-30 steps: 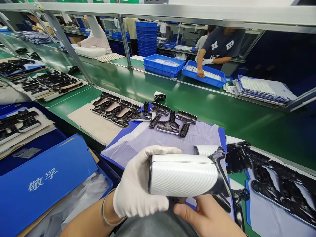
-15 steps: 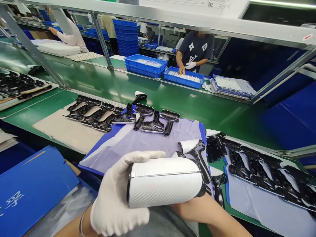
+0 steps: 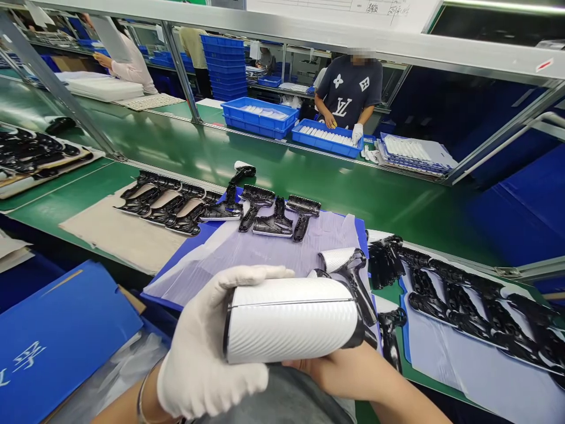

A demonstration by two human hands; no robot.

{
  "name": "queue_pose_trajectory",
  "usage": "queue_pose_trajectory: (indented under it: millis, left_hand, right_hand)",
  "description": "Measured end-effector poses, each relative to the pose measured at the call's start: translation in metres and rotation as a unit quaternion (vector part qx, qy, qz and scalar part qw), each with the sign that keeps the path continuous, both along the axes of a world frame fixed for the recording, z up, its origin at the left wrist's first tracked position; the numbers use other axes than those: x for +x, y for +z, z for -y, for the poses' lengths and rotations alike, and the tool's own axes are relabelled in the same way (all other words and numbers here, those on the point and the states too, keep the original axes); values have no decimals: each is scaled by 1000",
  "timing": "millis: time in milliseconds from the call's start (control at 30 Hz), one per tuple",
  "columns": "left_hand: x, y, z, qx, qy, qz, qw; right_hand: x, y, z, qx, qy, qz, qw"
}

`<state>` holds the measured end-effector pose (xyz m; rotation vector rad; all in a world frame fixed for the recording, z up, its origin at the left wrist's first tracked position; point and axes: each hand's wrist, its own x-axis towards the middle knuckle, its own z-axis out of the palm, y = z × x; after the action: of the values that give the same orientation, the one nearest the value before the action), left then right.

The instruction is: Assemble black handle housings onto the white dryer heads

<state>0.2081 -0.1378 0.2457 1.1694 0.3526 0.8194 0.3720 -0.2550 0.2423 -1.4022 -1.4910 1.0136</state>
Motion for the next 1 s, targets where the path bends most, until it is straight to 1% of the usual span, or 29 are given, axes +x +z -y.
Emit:
queue_pose_trajectory:
  millis: [167, 333, 400, 433, 467, 533, 600, 667, 733, 833, 900, 933, 1000]
  left_hand:
    - [2, 1, -1, 27, 25, -6, 999]
    - [5, 5, -5, 88, 39, -6, 995]
    - [7, 4, -9, 95, 54, -24, 994]
    - [8, 3, -12, 88, 65, -38, 993]
    - [10, 1, -16, 77, 75, -51, 993]
    - [14, -4, -22, 54, 96, -78, 991]
    - [18, -10, -27, 36, 107, -88, 990]
    - [23, -14, -28, 20, 107, -77, 991]
    - [26, -18, -26, -5, 97, -57, 994]
    - [27, -23, -21, -46, 74, -40, 995]
    - [25, -26, -19, -69, 67, -50, 994]
    - [23, -27, -18, -75, 67, -60, 993]
    - [18, -28, -18, -72, 70, -86, 991]
  right_hand:
    - [0, -1, 2, -38, -10, -6, 999]
    - [1, -10, 2, -92, -5, -29, 995]
    - [3, -15, 1, -114, 9, -80, 990]
    - [4, -17, 0, -123, 27, -133, 983]
    - [5, -19, 0, -129, 52, -198, 970]
    - [6, -23, -2, -133, 85, -333, 930]
    - [5, -25, -3, -138, 83, -433, 887]
    - [3, -27, -4, -151, 70, -501, 849]
    - [-1, -28, -5, -161, 70, -566, 805]
    - [-6, -32, -6, -158, 105, -643, 742]
    - [-10, -38, -7, -147, 138, -667, 717]
    - [-12, -41, -8, -141, 149, -672, 711]
    - [-15, -47, -8, -131, 152, -671, 714]
